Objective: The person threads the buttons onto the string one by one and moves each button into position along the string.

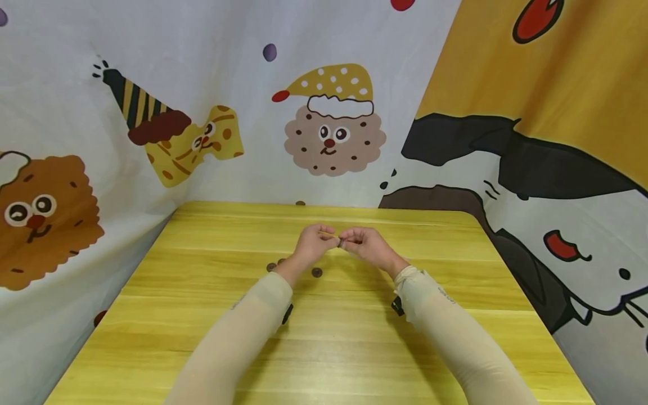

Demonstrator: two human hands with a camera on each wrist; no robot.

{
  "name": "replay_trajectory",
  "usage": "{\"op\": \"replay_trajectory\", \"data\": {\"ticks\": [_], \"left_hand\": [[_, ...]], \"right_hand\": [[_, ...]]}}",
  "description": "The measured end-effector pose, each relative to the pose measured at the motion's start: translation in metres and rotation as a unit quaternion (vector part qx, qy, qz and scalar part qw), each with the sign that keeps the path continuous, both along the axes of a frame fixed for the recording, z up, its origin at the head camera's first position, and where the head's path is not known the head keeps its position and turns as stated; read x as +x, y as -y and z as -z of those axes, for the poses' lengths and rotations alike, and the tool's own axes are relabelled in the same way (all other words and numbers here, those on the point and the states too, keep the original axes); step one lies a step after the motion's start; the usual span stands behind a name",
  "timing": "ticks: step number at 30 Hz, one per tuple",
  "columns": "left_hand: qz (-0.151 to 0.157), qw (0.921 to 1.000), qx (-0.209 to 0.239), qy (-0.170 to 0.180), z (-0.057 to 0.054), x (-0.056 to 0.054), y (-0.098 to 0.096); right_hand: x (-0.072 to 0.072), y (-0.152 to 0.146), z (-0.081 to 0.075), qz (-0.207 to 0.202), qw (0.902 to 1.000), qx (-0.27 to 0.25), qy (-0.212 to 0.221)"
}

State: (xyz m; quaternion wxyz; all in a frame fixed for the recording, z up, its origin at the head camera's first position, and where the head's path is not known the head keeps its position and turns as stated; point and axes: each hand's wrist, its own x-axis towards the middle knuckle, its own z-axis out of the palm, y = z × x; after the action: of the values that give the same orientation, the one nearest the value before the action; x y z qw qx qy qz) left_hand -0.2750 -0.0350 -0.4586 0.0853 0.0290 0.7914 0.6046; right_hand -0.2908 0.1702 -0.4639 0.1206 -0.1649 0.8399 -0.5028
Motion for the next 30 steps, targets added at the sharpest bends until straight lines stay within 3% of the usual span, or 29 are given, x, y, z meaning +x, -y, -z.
{"op": "replay_trajectory", "data": {"ticks": [8, 18, 30], "left_hand": [[-0.027, 0.9994, -0.020, -0.013, 0.002, 0.003, -0.003], [-0.043, 0.9989, -0.014, -0.010, 0.004, 0.004, -0.008], [-0.044, 0.9980, -0.020, -0.040, 0.004, 0.005, -0.007]], "right_hand": [[0.001, -0.005, 0.001, -0.024, 0.9991, -0.016, 0.031], [0.004, 0.003, 0.004, -0.024, 0.9981, 0.030, -0.047], [0.005, -0.002, 0.003, 0.009, 0.9927, 0.100, -0.066]]}}
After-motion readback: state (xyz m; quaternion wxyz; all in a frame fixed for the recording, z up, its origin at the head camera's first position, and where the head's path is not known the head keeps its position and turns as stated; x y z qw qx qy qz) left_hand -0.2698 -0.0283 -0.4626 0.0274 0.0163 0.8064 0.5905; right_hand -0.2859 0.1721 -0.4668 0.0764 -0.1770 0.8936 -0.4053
